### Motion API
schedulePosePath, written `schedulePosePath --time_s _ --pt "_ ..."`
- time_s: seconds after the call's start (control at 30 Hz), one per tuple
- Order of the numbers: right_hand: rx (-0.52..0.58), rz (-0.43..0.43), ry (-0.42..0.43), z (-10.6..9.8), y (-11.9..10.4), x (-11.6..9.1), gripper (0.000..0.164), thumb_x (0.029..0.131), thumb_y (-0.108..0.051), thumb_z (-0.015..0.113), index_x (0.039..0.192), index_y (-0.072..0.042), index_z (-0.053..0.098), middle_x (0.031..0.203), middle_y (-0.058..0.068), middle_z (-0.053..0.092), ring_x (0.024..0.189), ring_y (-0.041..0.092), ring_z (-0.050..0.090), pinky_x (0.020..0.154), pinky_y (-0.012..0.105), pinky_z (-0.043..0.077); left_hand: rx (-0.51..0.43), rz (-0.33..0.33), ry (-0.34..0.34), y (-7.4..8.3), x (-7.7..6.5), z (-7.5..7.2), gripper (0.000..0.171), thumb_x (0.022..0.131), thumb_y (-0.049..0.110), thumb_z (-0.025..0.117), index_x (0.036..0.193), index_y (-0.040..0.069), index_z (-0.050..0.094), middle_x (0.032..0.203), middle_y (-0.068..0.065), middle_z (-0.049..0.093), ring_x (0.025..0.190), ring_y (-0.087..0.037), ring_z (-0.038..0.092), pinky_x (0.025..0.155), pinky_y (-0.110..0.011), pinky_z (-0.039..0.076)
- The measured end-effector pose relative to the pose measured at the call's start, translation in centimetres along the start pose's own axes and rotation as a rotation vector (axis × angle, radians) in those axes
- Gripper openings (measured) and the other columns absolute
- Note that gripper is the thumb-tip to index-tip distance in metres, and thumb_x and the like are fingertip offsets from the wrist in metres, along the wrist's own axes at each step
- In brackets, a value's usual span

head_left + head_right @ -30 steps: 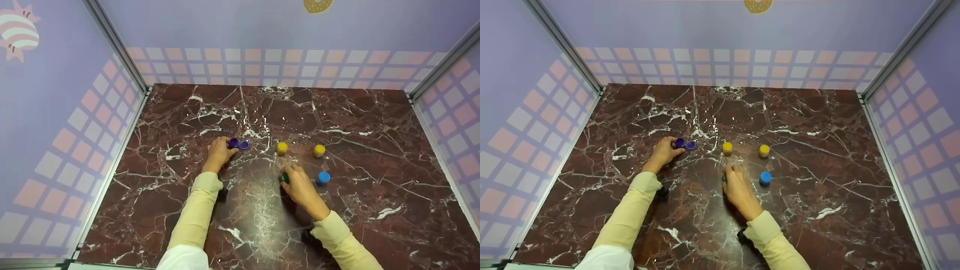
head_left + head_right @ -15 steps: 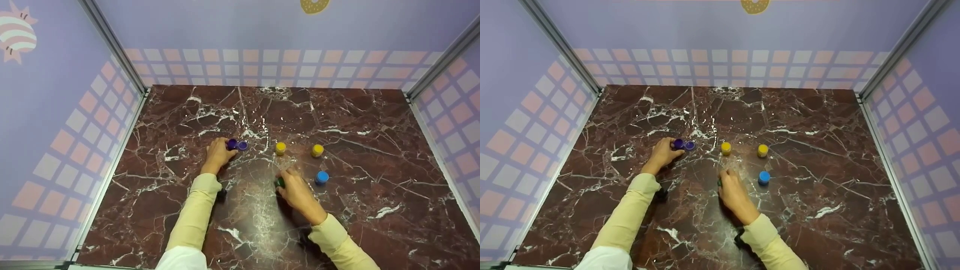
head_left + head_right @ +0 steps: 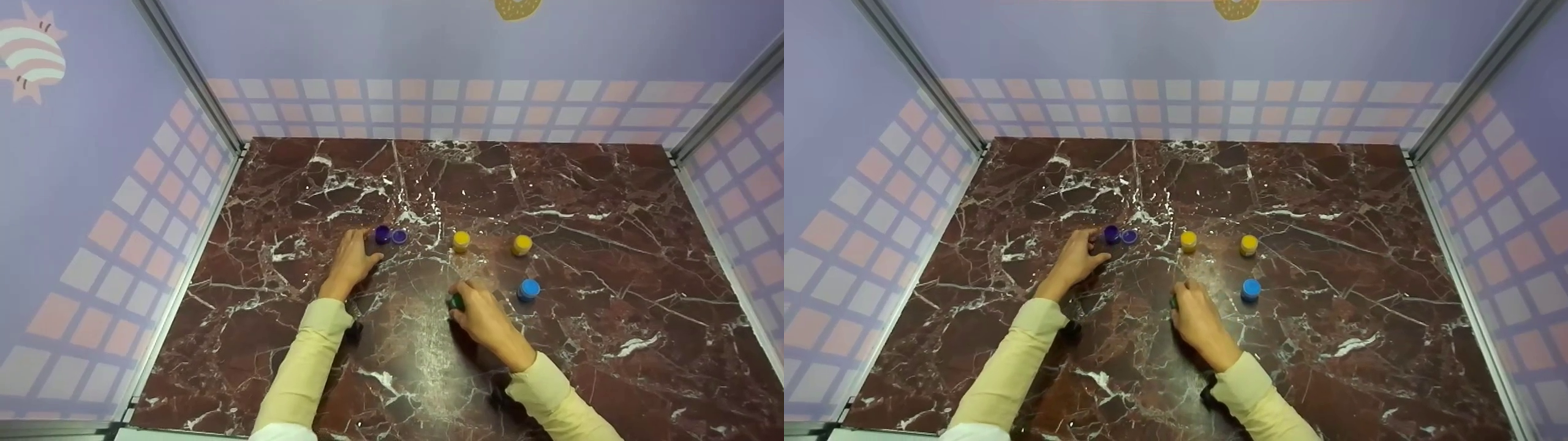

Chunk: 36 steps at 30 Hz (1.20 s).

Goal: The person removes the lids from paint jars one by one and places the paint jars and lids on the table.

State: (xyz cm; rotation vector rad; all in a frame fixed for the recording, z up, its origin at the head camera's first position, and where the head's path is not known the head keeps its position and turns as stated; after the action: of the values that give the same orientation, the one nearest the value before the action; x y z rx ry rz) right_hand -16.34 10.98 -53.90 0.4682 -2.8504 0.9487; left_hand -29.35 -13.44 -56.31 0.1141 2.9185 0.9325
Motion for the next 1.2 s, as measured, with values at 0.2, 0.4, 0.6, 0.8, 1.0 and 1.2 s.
schedulePosePath --time_s 0.2,0.4,0.6,0.8,1.0,1.2 --pt "0.024 -0.004 -0.003 -0.1 -0.2 -0.2 0.031 0.073 -0.005 0.076 0.1 0.001 0.063 0.095 0.012 0.054 0.082 0.028 0.057 0.07 0.041 0.05 0.0 0.044 -0.011 0.7 -1.9 -0.5 0.055 0.084 0.026 0.069 0.13 0.003 0.05 0.127 -0.012 0.042 0.112 -0.03 0.048 0.094 -0.042 0.038" --pt "0.022 0.003 -0.004 -0.2 -0.4 -0.3 0.03 0.076 -0.011 0.075 0.102 -0.002 0.063 0.096 0.009 0.053 0.082 0.026 0.056 0.07 0.042 0.049 -0.008 0.124 -0.017 2.0 -3.8 -0.6 0.048 0.083 0.024 0.07 0.126 0.006 0.055 0.124 -0.01 0.047 0.109 -0.029 0.051 0.094 -0.041 0.039" --pt "0.02 0.017 -0.021 -0.2 -0.5 -0.5 0.033 0.076 -0.013 0.076 0.105 -0.004 0.062 0.099 0.009 0.056 0.083 0.028 0.059 0.07 0.045 0.049 -0.013 0.218 -0.058 3.4 -6.0 -0.1 0.05 0.083 0.026 0.07 0.126 0.005 0.054 0.123 -0.007 0.049 0.107 -0.027 0.052 0.093 -0.042 0.041" --pt "0.06 -0.015 -0.041 -0.2 -0.9 -0.8 0.034 0.074 -0.008 0.076 0.104 0.0 0.061 0.096 0.011 0.056 0.081 0.028 0.059 0.067 0.042 0.05 -0.051 0.297 -0.166 4.4 -8.3 0.9 0.052 0.083 0.028 0.068 0.127 0.006 0.052 0.119 -0.009 0.052 0.103 -0.025 0.054 0.089 -0.038 0.044" --pt "0.077 -0.048 -0.073 0.0 -1.3 -1.2 0.037 0.071 -0.004 0.077 0.104 0.001 0.061 0.098 0.011 0.057 0.085 0.027 0.058 0.073 0.041 0.05 -0.102 0.352 -0.236 5.7 -10.2 1.8 0.048 0.082 0.021 0.07 0.125 0.006 0.053 0.111 -0.011 0.055 0.1 -0.025 0.055 0.086 -0.034 0.045" --pt "0.111 -0.045 -0.131 0.2 -1.9 -1.5 0.04 0.071 -0.003 0.076 0.107 0.002 0.06 0.101 0.013 0.056 0.089 0.03 0.059 0.076 0.041 0.05 -0.091 0.415 -0.277 6.7 -11.5 2.8 0.044 0.082 0.019 0.07 0.122 0.007 0.055 0.11 -0.009 0.057 0.098 -0.022 0.056 0.086 -0.029 0.045"
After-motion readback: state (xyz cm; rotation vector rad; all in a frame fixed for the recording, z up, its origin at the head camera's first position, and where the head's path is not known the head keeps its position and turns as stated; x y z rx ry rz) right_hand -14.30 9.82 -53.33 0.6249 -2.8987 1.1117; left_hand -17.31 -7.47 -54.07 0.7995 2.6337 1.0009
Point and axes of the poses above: each hand's wrist, its own x-axis towards the middle knuckle, its own z-axis out of the palm, y = z × x, the point moved 5 cm from there along x, towards the middle knuckle
